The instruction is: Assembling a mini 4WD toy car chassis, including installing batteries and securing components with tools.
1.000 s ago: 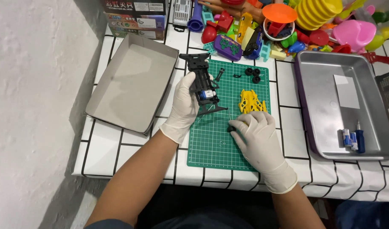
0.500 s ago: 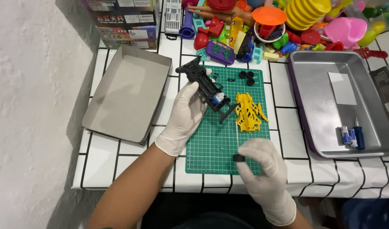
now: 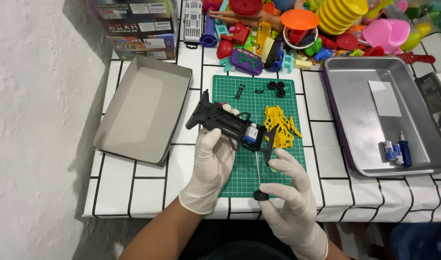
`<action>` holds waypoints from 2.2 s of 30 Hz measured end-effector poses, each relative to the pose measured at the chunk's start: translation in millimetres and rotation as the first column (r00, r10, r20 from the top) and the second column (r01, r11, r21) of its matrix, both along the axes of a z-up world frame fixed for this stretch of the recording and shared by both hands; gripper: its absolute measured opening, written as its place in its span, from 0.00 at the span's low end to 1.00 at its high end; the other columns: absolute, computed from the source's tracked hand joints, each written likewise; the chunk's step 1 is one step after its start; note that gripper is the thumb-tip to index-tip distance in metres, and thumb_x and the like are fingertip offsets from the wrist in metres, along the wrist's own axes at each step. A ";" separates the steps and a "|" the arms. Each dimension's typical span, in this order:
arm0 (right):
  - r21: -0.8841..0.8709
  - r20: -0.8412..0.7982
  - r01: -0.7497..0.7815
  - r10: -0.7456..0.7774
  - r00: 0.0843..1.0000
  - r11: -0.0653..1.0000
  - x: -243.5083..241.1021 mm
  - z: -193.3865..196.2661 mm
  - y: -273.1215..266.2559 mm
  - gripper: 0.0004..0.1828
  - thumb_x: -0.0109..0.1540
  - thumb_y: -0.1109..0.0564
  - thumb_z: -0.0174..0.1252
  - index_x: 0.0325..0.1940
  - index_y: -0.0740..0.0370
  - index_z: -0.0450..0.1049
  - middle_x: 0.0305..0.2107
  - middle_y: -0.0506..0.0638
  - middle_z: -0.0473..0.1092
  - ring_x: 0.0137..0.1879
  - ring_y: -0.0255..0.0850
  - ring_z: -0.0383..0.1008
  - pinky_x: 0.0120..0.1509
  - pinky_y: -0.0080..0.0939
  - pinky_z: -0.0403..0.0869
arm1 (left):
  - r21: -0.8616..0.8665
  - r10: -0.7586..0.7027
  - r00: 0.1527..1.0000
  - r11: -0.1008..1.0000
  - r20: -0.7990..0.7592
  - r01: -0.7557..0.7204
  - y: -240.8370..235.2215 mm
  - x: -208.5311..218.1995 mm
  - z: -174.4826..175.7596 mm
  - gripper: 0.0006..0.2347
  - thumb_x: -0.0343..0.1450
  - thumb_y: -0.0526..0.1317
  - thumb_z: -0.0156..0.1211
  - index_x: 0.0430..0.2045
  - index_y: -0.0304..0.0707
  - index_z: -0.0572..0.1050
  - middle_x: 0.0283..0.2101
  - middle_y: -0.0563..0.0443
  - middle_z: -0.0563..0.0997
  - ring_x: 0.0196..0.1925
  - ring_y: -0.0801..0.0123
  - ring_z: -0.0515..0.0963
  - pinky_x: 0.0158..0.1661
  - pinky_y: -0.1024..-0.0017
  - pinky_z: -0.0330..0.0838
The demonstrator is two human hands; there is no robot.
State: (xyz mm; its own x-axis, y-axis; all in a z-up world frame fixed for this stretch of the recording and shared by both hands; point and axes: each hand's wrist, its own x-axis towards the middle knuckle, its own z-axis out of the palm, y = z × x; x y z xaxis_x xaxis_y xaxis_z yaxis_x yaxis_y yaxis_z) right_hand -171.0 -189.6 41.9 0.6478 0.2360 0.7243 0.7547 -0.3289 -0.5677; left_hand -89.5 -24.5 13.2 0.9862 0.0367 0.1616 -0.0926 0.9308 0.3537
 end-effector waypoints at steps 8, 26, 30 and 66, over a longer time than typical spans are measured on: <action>-0.043 0.016 0.059 -0.058 0.998 0.997 -8.1 -0.1 -2.8 0.14 0.63 0.61 0.61 0.52 0.50 0.71 0.60 0.57 0.65 0.72 0.58 0.66 0.80 0.63 0.70 | 0.067 0.081 0.994 0.994 0.075 -0.086 -5.0 -24.8 12.9 0.21 0.73 0.37 0.58 0.61 0.31 0.65 0.58 0.41 0.74 0.62 0.54 0.73 0.61 0.56 0.71; -0.043 -0.005 0.106 -0.106 0.994 0.993 -21.4 -4.4 -5.8 0.11 0.63 0.59 0.61 0.50 0.49 0.73 0.65 0.61 0.61 0.78 0.61 0.58 0.77 0.57 0.72 | 0.082 0.120 0.986 0.990 -0.114 -0.110 -8.9 -43.4 -17.0 0.20 0.70 0.35 0.59 0.58 0.33 0.71 0.50 0.44 0.81 0.56 0.55 0.79 0.57 0.56 0.74; -0.064 -0.055 0.136 -0.139 0.989 0.989 -22.7 -8.5 -8.5 0.12 0.65 0.59 0.57 0.52 0.47 0.71 0.73 0.65 0.52 0.84 0.65 0.47 0.76 0.52 0.72 | 0.193 0.174 0.958 0.957 0.227 -0.219 -10.1 -45.1 13.2 0.19 0.75 0.39 0.59 0.59 0.33 0.66 0.58 0.43 0.70 0.61 0.59 0.70 0.61 0.59 0.70; 0.237 -0.162 0.104 -0.066 0.985 0.966 -0.2 -0.1 -64.7 0.10 0.66 0.60 0.58 0.50 0.65 0.74 0.46 0.57 0.70 0.52 0.45 0.75 0.56 0.36 0.80 | 0.930 -0.192 0.914 0.025 -0.357 0.368 -27.8 -44.7 74.4 0.04 0.73 0.38 0.53 0.39 0.45 0.73 0.38 0.55 0.81 0.43 0.70 0.80 0.50 0.72 0.76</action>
State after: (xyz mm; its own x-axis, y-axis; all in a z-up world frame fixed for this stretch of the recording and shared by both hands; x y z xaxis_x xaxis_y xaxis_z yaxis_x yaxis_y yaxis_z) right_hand -171.2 -254.4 41.8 0.7645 0.0037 0.6446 0.6286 -0.2255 -0.7443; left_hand -134.3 -52.3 87.6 0.8879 -0.3466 -0.3025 0.1977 -0.3062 0.9312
